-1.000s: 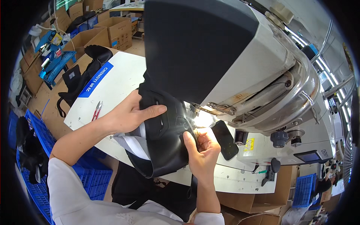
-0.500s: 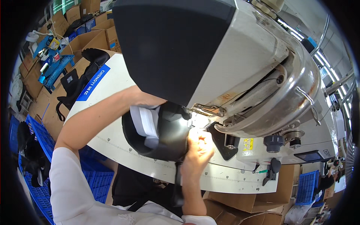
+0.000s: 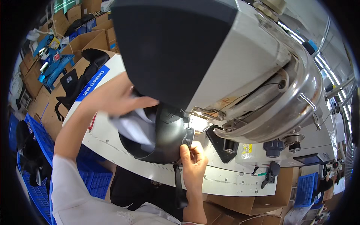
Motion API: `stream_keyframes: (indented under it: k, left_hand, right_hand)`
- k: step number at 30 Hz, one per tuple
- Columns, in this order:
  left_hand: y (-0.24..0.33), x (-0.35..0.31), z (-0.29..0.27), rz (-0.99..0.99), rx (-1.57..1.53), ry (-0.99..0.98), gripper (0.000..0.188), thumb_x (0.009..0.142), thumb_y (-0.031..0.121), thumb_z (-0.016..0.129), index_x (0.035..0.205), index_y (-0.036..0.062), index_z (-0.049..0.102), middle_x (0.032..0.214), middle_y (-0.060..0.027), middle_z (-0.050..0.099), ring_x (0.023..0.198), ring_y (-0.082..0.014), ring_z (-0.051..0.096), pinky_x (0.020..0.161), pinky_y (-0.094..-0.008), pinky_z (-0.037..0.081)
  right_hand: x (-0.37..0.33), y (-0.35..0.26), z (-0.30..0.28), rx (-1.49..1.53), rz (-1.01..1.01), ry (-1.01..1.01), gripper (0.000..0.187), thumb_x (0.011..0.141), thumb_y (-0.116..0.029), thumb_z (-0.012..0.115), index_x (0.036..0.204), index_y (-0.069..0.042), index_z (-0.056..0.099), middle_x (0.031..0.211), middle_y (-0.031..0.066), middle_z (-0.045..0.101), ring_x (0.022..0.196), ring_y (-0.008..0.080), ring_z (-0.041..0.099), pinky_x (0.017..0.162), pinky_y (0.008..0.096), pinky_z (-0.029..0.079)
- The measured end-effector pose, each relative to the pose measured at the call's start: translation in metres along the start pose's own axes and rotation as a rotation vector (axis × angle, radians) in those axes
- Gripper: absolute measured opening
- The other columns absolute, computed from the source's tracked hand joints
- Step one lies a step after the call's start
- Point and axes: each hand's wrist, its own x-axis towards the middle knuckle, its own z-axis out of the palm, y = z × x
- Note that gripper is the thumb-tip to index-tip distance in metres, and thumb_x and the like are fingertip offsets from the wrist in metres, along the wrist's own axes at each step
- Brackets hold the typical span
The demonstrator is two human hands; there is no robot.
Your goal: The person takes boot parts from a bin, stitches the pieces and straps together using a sewing machine, and trims excess thread using thread snips.
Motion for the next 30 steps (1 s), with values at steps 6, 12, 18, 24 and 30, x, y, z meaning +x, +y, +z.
stream_keyframes:
  k: [6, 12, 18, 24, 30]
  left_hand:
    - [0.076, -0.058, 0.021, 0.404, 0.117, 0.147, 0.017, 0.074, 0.018, 0.08, 0.081, 0.0081, 0.067, 0.081, -0.0015, 0.063, 0.075, -0.0201, 0.057, 0.068, -0.0331, 0.045]
    - [0.039, -0.017, 0.06, -0.219, -0.113, -0.109, 0.039, 0.079, 0.029, 0.075, 0.062, 0.0026, 0.051, 0.052, -0.0051, 0.048, 0.045, -0.018, 0.048, 0.047, -0.032, 0.037]
    - [-0.012, -0.001, 0.08, -0.121, -0.044, -0.188, 0.058, 0.071, 0.045, 0.08, 0.05, 0.0024, 0.046, 0.044, -0.0048, 0.044, 0.041, -0.0171, 0.045, 0.045, -0.0302, 0.035]
    - [-0.015, 0.004, 0.081, -0.014, -0.093, -0.135, 0.039, 0.07, 0.031, 0.076, 0.064, -0.0024, 0.056, 0.049, -0.0067, 0.05, 0.045, -0.016, 0.047, 0.048, -0.0289, 0.038]
    - [-0.006, 0.005, 0.068, 0.032, -0.311, -0.185, 0.025, 0.073, 0.014, 0.068, 0.088, -0.0047, 0.062, 0.064, -0.0092, 0.059, 0.054, -0.0151, 0.052, 0.052, -0.0282, 0.042]
  right_hand:
    - [-0.001, 0.011, 0.026, -0.073, -0.136, 0.057, 0.021, 0.09, -0.014, 0.068, 0.079, -0.004, 0.053, 0.066, -0.0065, 0.045, 0.061, 0.0029, 0.037, 0.055, 0.0211, 0.032]
    - [0.0, 0.007, 0.017, -0.226, -0.197, 0.107, 0.028, 0.088, -0.017, 0.07, 0.071, -0.004, 0.051, 0.062, -0.0053, 0.043, 0.06, 0.0036, 0.036, 0.054, 0.0219, 0.03]
    - [-0.001, 0.006, 0.02, -0.257, -0.176, 0.071, 0.023, 0.087, -0.015, 0.071, 0.074, -0.002, 0.057, 0.063, -0.0033, 0.051, 0.059, 0.0043, 0.041, 0.053, 0.0232, 0.031]
    - [-0.002, 0.009, 0.016, -0.328, -0.225, 0.043, 0.016, 0.091, -0.014, 0.066, 0.082, -0.004, 0.057, 0.073, -0.0053, 0.051, 0.065, 0.001, 0.041, 0.057, 0.0178, 0.032]
    - [-0.003, 0.011, 0.026, -0.101, -0.192, 0.119, 0.017, 0.094, -0.016, 0.062, 0.083, -0.004, 0.057, 0.074, -0.0051, 0.052, 0.066, 0.002, 0.041, 0.06, 0.018, 0.033]
